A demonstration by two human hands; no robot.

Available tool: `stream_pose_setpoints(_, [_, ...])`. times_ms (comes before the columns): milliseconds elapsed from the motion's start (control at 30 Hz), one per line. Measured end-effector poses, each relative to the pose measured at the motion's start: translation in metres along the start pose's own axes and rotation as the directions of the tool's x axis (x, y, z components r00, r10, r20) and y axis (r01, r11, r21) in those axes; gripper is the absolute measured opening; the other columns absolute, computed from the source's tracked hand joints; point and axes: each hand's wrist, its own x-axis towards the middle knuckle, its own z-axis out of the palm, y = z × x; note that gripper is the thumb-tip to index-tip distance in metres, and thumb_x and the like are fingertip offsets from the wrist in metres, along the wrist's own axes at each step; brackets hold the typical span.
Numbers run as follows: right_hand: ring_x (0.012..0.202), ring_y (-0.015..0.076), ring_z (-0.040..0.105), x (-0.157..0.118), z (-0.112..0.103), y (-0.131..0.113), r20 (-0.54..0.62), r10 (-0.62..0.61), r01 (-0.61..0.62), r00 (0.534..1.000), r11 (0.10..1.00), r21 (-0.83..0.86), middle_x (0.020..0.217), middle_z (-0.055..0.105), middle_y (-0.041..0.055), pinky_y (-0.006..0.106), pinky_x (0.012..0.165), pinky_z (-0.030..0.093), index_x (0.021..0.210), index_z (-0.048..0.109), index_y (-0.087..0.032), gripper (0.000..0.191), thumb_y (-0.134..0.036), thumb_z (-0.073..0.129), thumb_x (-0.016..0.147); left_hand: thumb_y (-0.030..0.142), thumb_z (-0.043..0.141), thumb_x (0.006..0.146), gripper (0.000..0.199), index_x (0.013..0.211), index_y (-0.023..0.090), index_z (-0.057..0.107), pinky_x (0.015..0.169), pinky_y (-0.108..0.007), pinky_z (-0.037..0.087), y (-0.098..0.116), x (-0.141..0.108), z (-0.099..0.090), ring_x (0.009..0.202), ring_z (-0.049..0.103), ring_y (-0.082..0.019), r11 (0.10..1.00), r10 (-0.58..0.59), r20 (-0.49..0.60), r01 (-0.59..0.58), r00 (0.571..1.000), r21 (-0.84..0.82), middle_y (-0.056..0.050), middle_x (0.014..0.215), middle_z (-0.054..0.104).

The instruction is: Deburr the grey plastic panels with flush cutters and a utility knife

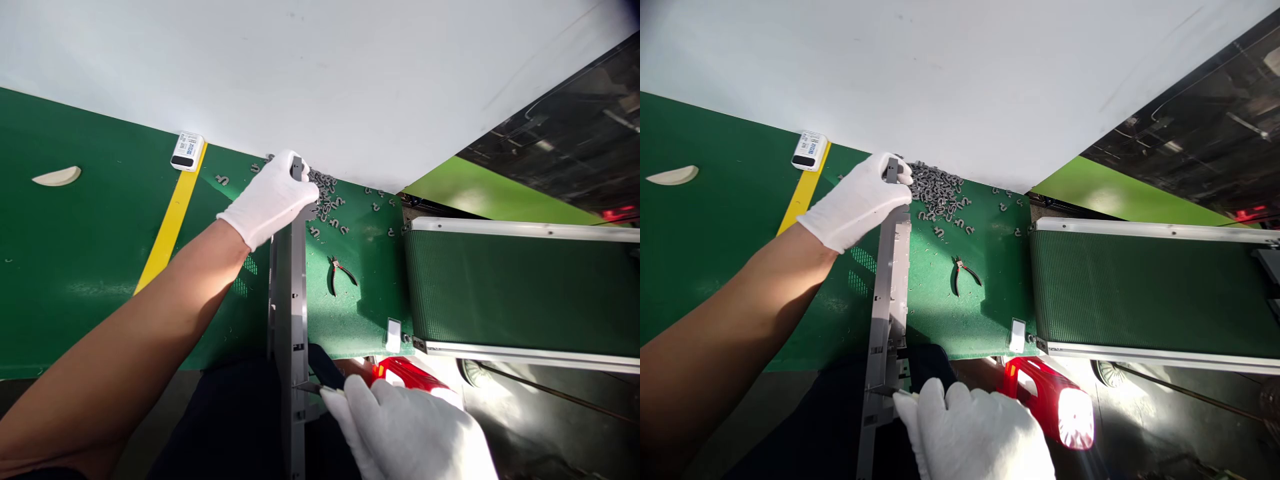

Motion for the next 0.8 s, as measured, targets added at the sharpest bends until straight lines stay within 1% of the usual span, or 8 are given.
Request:
stream_pose_setpoints(100, [0.033, 0.0161, 0.053, -0.0013, 0.0039, 0.0038, -0.015, -0.056, 0.056, 0.998, 0.998, 0.012, 0.051, 0.053, -0.0054, 0.033, 0.036, 0.026, 0.072, 0.051, -0.027, 0.039, -0.045, 0.050, 0.107, 0.012, 0.060, 0.074, 0.021, 0.093, 0.019, 0.057, 0.068, -0.036, 0.033, -0.0010, 0.0001, 0.0003, 0.078, 0.047, -0.016, 1.000, 0.010, -0.001, -0.010, 1.000, 0.010, -0.005, 0.097, 0.062])
stream_pose_setpoints(200, [0.032, 0.0175, 0.053, -0.0014, 0.0054, 0.0040, -0.044, -0.034, 0.033, 0.998, 0.999, -0.021, 0.050, 0.053, -0.0046, 0.034, 0.036, 0.026, 0.071, 0.050, -0.028, 0.040, -0.043, 0.048, 0.108, 0.012, 0.060, 0.073, 0.021, 0.093, 0.019, 0.058, 0.069, -0.035, 0.034, -0.0001, -0.0001, 0.0010, 0.079, 0.047, -0.016, 1.000, 0.005, -0.010, -0.004, 1.000, 0.024, -0.005, 0.099, 0.063])
stream_pose_setpoints(400, [0.030, 0.0172, 0.051, -0.0024, 0.0041, 0.0017, -0.049, -0.062, 0.060, 0.997, 0.997, -0.042, 0.048, 0.049, -0.0052, 0.036, 0.037, 0.025, 0.068, 0.048, -0.028, 0.043, -0.043, 0.045, 0.109, 0.008, 0.060, 0.073, 0.022, 0.092, 0.018, 0.058, 0.070, -0.034, 0.034, 0.0044, -0.0008, 0.0029, 0.078, 0.047, -0.015, 0.999, -0.014, -0.021, 0.015, 1.000, 0.033, -0.004, 0.094, 0.060])
stream_pose_setpoints(467, [0.031, 0.0175, 0.052, -0.0030, 0.0036, 0.0002, -0.046, -0.054, 0.051, 0.997, 0.997, -0.052, 0.048, 0.049, -0.0052, 0.036, 0.037, 0.025, 0.068, 0.047, -0.028, 0.044, -0.043, 0.045, 0.109, 0.007, 0.061, 0.073, 0.022, 0.091, 0.018, 0.057, 0.071, -0.035, 0.034, 0.0051, -0.0010, 0.0031, 0.078, 0.047, -0.015, 0.999, -0.013, -0.018, 0.014, 1.000, 0.029, -0.004, 0.095, 0.060])
stream_pose_setpoints(567, [0.034, 0.0191, 0.054, -0.0030, 0.0032, -0.0007, -0.002, -0.006, 0.005, 1.000, 0.997, -0.081, 0.050, 0.051, -0.0041, 0.036, 0.039, 0.028, 0.067, 0.048, -0.028, 0.045, -0.046, 0.046, 0.108, 0.008, 0.061, 0.073, 0.022, 0.092, 0.018, 0.057, 0.070, -0.035, 0.034, 0.0051, -0.0013, 0.0026, 0.077, 0.046, -0.015, 0.999, -0.011, -0.012, 0.011, 1.000, 0.036, -0.004, 0.095, 0.061])
stream_pose_setpoints(633, [0.033, 0.0187, 0.054, -0.0022, 0.0033, 0.0011, 0.005, -0.030, 0.030, 1.000, 0.997, -0.067, 0.050, 0.051, -0.0043, 0.036, 0.039, 0.026, 0.067, 0.049, -0.028, 0.044, -0.046, 0.047, 0.108, 0.009, 0.060, 0.073, 0.022, 0.092, 0.019, 0.057, 0.070, -0.035, 0.034, 0.0046, -0.0012, 0.0022, 0.077, 0.046, -0.015, 0.999, -0.012, -0.012, 0.013, 1.000, 0.041, -0.004, 0.095, 0.062])
stream_pose_setpoints(733, [0.030, 0.0172, 0.050, -0.0014, 0.0037, 0.0053, -0.024, -0.096, 0.095, 0.995, 0.995, -0.028, 0.048, 0.049, -0.0051, 0.036, 0.038, 0.021, 0.069, 0.049, -0.027, 0.042, -0.042, 0.048, 0.108, 0.008, 0.060, 0.073, 0.022, 0.091, 0.019, 0.057, 0.070, -0.035, 0.033, 0.0035, -0.0006, 0.0018, 0.078, 0.047, -0.015, 0.999, -0.016, -0.014, 0.017, 1.000, 0.032, -0.004, 0.097, 0.063])
stream_pose_setpoints(800, [0.029, 0.0173, 0.049, -0.0021, 0.0049, 0.0058, -0.044, -0.073, 0.073, 0.996, 0.997, 0.000, 0.047, 0.050, -0.0048, 0.037, 0.038, 0.019, 0.068, 0.049, -0.027, 0.043, -0.042, 0.048, 0.108, 0.008, 0.060, 0.073, 0.021, 0.091, 0.019, 0.057, 0.070, -0.035, 0.033, 0.0031, -0.0005, 0.0019, 0.079, 0.048, -0.015, 1.000, -0.016, -0.014, 0.016, 1.000, 0.019, -0.004, 0.098, 0.063])
